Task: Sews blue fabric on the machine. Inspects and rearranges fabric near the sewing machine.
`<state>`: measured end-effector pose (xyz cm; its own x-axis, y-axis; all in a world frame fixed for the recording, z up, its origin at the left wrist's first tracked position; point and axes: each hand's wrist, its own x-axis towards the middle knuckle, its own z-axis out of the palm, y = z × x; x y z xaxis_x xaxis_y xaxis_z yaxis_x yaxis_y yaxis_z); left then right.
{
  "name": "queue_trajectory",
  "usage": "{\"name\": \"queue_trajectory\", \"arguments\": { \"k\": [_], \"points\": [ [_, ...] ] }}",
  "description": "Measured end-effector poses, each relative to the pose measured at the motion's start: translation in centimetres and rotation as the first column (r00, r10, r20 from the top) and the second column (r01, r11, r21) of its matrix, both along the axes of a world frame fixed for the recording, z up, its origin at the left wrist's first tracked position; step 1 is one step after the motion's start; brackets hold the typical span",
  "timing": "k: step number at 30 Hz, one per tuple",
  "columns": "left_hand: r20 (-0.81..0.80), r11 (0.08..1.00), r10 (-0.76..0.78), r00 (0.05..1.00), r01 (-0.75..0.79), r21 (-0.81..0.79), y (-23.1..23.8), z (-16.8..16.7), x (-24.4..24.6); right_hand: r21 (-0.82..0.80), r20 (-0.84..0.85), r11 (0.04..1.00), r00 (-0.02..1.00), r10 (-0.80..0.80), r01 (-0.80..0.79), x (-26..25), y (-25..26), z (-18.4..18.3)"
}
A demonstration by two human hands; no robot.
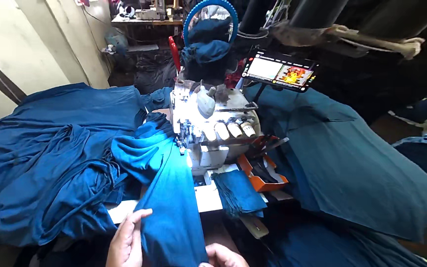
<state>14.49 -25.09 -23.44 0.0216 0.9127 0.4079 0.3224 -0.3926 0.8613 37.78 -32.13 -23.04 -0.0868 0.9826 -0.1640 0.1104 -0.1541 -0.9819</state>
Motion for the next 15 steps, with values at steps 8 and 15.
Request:
{"name": "queue_trajectory", "arguments": {
  "k": [8,15],
  "points": [
    [-0.446,0.824,0.51,0.735,-0.269,0.499,6.7,4.8,4.9,0.054,0.0,0.988,0.989,-0.146,0.146,-1.8,6.6,1.0],
    [-0.608,0.967,0.239,0.757,-0.127,0.222,11.8,2.8,7.6,0.436,0.17,0.881,0.945,-0.279,0.182,-1.6,12.9,1.1]
  ]
}}
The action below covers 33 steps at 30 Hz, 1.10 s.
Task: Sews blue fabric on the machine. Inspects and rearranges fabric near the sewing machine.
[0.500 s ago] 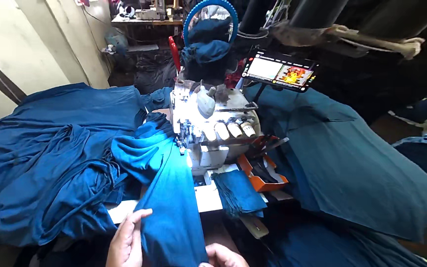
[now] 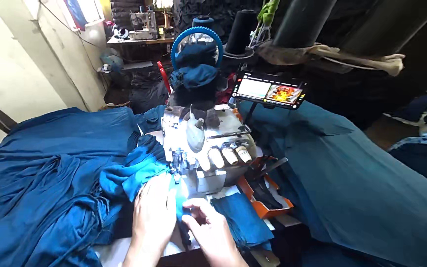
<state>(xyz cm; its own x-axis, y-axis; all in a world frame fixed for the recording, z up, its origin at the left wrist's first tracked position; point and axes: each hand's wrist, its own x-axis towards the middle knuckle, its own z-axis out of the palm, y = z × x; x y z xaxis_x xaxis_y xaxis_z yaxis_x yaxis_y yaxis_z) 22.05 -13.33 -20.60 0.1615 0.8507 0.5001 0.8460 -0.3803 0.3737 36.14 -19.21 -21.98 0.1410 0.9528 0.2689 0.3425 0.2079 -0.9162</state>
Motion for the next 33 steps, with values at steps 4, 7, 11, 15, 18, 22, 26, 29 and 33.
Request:
{"name": "queue_trajectory", "arguments": {
  "k": [4,7,11,15,18,22,26,29,33],
  "points": [
    [-0.063,0.983,-0.062,0.996,0.05,-0.178,4.3,2.1,-0.5,0.072,0.186,0.997,0.982,-0.045,0.032,-0.1,2.4,0.7],
    [-0.08,0.952,-0.091,0.993,0.063,-0.301,7.5,3.5,-0.4,0.054,0.206,0.998,0.978,-0.029,0.019,-0.2,2.7,1.4],
    [-0.072,0.966,-0.119,0.99,0.099,-0.239,10.9,3.2,-0.8,0.012,0.159,1.0,0.987,0.013,-0.015,-0.4,1.8,1.6],
    [-0.038,0.99,-0.021,0.999,0.015,-0.138,10.5,3.0,-1.1,-0.034,0.113,0.998,0.992,0.048,-0.045,0.1,1.3,1.8],
    [0.334,0.999,0.032,0.942,-0.029,-0.013,8.2,1.6,-2.5,-0.042,0.105,0.998,0.994,0.043,-0.038,0.5,1.5,2.5],
    [0.611,0.986,0.04,0.791,-0.129,0.102,2.1,1.2,-3.5,0.048,0.081,0.998,0.996,0.042,-0.046,0.1,2.2,3.3],
    [0.709,0.975,-0.186,0.68,0.04,0.218,-3.7,0.4,-2.1,0.164,0.057,0.975,0.988,0.146,-0.153,-1.0,2.6,3.0],
    [0.687,0.962,-0.267,0.675,0.151,0.226,-5.2,-0.8,-1.0,0.136,0.241,0.964,0.951,0.192,-0.229,-0.5,2.1,2.7],
    [0.501,0.958,-0.279,0.819,0.202,0.203,-6.7,-2.2,-1.5,-0.02,0.564,0.999,0.825,0.034,-0.027,2.9,0.5,3.4]
  ]
}}
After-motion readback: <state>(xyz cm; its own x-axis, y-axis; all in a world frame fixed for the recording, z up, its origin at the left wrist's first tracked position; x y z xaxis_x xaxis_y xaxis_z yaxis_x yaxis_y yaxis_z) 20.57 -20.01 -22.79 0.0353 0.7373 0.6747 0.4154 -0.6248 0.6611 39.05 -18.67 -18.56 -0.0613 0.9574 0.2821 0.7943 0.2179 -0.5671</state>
